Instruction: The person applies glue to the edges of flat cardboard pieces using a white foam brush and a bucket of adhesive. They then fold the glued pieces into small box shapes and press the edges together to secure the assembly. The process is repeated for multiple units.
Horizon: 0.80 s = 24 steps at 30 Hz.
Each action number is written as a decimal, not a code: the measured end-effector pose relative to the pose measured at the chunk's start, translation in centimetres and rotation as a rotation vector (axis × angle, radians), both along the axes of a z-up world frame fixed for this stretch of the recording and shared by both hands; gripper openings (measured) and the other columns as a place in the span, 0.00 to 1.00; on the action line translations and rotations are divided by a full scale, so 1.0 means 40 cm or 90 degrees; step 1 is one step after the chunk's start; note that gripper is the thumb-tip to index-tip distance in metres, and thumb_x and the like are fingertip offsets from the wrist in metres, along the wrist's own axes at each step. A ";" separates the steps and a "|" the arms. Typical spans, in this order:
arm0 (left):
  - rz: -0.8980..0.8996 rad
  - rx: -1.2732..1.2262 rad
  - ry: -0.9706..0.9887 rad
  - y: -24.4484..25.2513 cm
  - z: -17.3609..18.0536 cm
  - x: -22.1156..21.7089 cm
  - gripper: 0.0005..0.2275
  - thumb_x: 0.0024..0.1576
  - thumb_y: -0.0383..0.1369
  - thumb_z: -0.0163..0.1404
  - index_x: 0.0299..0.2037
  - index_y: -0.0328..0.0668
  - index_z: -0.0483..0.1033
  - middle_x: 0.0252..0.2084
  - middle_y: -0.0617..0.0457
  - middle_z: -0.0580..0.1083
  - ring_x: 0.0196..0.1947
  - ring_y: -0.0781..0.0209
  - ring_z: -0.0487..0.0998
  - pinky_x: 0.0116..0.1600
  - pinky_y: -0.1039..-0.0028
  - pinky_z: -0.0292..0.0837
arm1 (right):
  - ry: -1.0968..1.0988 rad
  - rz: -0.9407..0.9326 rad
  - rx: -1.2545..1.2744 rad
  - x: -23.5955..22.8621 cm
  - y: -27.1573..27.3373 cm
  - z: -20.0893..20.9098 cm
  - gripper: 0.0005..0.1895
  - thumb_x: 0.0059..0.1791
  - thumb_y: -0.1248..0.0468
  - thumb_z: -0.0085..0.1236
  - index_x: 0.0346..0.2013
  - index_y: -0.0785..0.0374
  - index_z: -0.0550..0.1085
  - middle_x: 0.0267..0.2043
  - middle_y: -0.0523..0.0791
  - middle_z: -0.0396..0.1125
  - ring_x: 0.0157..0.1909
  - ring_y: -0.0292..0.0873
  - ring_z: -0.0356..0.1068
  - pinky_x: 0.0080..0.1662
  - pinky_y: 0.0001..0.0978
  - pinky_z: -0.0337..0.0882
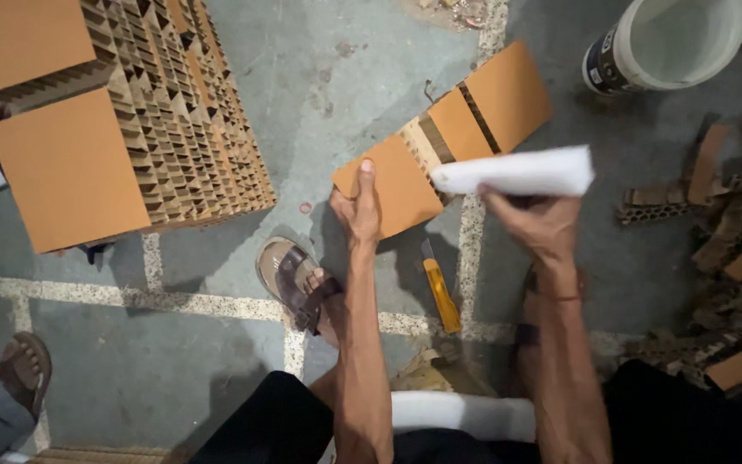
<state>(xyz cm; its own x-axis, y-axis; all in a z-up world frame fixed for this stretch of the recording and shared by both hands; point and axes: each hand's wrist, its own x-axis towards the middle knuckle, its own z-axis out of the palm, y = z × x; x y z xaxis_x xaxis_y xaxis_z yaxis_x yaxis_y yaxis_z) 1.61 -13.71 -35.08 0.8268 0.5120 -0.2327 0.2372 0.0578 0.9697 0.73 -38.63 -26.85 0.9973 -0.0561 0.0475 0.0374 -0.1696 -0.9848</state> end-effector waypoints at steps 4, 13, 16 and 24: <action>-0.022 0.040 -0.015 0.003 -0.016 -0.007 0.14 0.61 0.38 0.55 0.44 0.31 0.79 0.39 0.50 0.80 0.38 0.63 0.79 0.44 0.70 0.76 | 0.043 -0.003 -0.080 -0.001 0.060 0.031 0.17 0.47 0.63 0.73 0.46 0.65 0.79 0.44 0.45 0.76 0.44 0.39 0.77 0.48 0.34 0.80; -0.071 0.103 -0.081 0.010 -0.017 -0.013 0.13 0.63 0.37 0.55 0.43 0.31 0.78 0.39 0.50 0.79 0.39 0.62 0.78 0.46 0.69 0.75 | -0.048 -0.041 -0.062 0.172 0.131 0.064 0.13 0.47 0.64 0.71 0.43 0.66 0.80 0.41 0.47 0.77 0.41 0.42 0.79 0.44 0.34 0.79; -0.067 0.111 -0.062 0.019 -0.011 -0.011 0.13 0.62 0.38 0.55 0.44 0.31 0.77 0.39 0.50 0.78 0.39 0.62 0.78 0.46 0.69 0.74 | -0.040 -0.001 -0.068 0.180 0.131 0.073 0.10 0.49 0.65 0.69 0.43 0.65 0.82 0.41 0.47 0.78 0.41 0.43 0.80 0.45 0.35 0.79; -0.092 0.077 -0.057 0.031 -0.013 -0.009 0.14 0.61 0.39 0.56 0.45 0.32 0.77 0.40 0.51 0.78 0.41 0.62 0.77 0.48 0.70 0.74 | 0.055 0.002 0.087 0.178 0.125 -0.028 0.23 0.46 0.61 0.73 0.49 0.70 0.75 0.49 0.48 0.76 0.51 0.43 0.78 0.54 0.36 0.80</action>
<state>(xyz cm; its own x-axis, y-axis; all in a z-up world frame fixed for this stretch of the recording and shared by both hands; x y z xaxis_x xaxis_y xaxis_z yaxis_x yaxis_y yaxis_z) 1.26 -12.49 -35.60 0.9081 0.4067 -0.0996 0.1476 -0.0883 0.9851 7.86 -33.63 -27.98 0.9975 -0.0537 -0.0459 -0.0477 -0.0340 -0.9983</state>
